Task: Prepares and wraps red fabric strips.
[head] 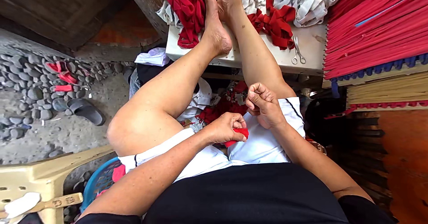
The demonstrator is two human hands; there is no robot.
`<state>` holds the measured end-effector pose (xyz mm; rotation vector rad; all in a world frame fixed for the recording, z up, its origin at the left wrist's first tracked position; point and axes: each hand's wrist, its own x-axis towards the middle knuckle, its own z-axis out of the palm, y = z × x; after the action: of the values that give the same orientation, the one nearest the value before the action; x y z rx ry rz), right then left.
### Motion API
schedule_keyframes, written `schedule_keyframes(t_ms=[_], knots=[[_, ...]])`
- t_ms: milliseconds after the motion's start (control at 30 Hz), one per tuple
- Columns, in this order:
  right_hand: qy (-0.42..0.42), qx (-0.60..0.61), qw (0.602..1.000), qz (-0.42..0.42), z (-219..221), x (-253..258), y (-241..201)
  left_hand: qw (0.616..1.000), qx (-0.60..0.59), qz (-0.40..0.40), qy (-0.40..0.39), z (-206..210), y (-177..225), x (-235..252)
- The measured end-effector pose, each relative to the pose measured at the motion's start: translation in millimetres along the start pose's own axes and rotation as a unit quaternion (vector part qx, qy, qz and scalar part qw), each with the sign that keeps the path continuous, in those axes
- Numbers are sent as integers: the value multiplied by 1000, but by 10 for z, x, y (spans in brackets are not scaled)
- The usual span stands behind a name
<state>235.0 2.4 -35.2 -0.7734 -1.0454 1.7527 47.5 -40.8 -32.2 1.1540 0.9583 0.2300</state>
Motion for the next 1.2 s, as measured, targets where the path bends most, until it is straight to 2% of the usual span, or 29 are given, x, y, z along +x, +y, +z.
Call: schedule_keyframes(t_ms=[133,267,400,567,700,800,1200], knots=[[19,-2,999,-31,-7,-25,-65,995,1,10,100,-46,22,-4],[37,-11,999,-36,10,-80,-85,988,-17,41,145,-127,88,-72],[31,-128,988,-85,-15,-118,-64,983,-50,60,166,-181,94,-99],[0,-380,906,-186,47,-154,-49,979,-59,73,180,-207,62,-82],[2,-469,864,-183,55,-188,13,975,-62,75,198,-222,86,-98],[-3,-488,856,-171,54,-198,52,971,-82,76,213,-218,116,-115],[-8,-479,868,-128,80,-207,89,967,-98,82,222,-222,119,-123]])
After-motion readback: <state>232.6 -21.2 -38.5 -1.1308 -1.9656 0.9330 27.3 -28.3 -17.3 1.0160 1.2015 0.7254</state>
